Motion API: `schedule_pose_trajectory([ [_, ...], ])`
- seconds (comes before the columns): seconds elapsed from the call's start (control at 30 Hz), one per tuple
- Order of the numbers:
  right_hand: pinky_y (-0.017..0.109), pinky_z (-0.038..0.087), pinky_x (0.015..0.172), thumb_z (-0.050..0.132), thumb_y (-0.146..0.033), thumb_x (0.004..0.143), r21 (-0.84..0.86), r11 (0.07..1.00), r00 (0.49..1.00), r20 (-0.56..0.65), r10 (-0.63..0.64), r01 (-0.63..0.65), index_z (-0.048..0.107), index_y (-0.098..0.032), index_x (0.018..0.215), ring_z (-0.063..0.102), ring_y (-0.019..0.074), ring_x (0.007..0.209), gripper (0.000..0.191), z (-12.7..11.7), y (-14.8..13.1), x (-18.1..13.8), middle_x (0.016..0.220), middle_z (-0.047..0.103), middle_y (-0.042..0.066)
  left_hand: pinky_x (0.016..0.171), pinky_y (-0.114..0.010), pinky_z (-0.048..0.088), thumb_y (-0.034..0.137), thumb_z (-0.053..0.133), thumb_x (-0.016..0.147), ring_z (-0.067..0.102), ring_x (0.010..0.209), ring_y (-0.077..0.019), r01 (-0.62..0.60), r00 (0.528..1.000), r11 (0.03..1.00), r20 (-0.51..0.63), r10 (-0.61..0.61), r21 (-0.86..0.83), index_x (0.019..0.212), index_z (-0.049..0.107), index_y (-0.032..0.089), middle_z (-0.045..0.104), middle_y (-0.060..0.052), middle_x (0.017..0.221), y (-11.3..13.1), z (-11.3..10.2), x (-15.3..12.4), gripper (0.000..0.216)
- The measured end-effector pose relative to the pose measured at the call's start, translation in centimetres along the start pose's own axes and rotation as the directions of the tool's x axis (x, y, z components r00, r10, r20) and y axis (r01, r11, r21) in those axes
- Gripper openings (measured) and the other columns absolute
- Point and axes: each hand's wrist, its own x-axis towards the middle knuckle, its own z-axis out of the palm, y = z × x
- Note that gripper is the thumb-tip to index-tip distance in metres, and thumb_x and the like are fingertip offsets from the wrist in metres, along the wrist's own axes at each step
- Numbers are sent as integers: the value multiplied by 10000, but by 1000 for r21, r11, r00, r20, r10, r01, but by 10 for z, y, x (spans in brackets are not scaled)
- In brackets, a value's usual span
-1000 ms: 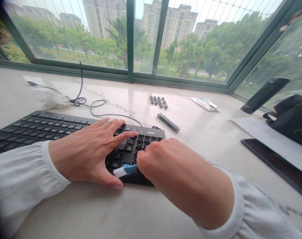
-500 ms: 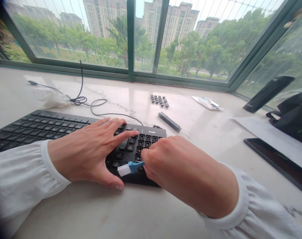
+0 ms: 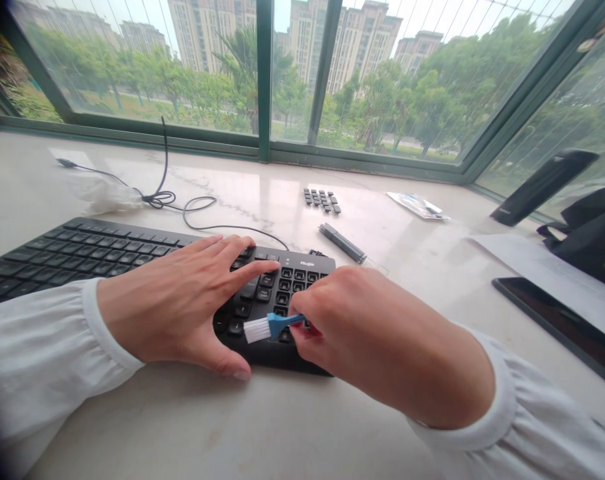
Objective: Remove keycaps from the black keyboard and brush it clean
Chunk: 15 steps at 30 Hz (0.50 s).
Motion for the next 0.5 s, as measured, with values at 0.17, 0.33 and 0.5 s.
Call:
schedule_pose_trajectory([
  [0.17, 263, 265, 508, 631, -120, 801, 7, 1000, 998, 58, 21, -21, 600, -187, 591, 535, 86, 488, 223, 4, -2, -1, 540, 588, -43, 1020, -510, 388, 918, 511, 588, 507, 1176, -385, 1, 1000, 1000, 2, -1, 0, 1464, 414, 211, 497, -178, 1268, 1, -1, 0, 1130],
  [0.33, 283, 241, 508, 651, -116, 800, -22, 1000, 999, 48, -12, 13, 573, -187, 592, 539, 94, 490, 233, 6, -3, -4, 556, 596, -42, 1016, -502, 399, 916, 512, 591, 519, 1165, -378, 0, 1000, 1000, 10, 0, 7, 1471, 408, 207, 489, -187, 1283, 1, -1, 0, 1134],
  [0.5, 291, 210, 493, 685, -105, 779, -51, 998, 1000, 14, -28, 28, 568, -190, 583, 510, 98, 458, 244, 7, -6, -4, 546, 586, -45, 1024, -496, 405, 911, 516, 599, 511, 1194, -380, -4, 1000, 1000, 11, 4, 13, 1485, 386, 205, 463, -202, 1324, 1, 0, 1, 1141],
])
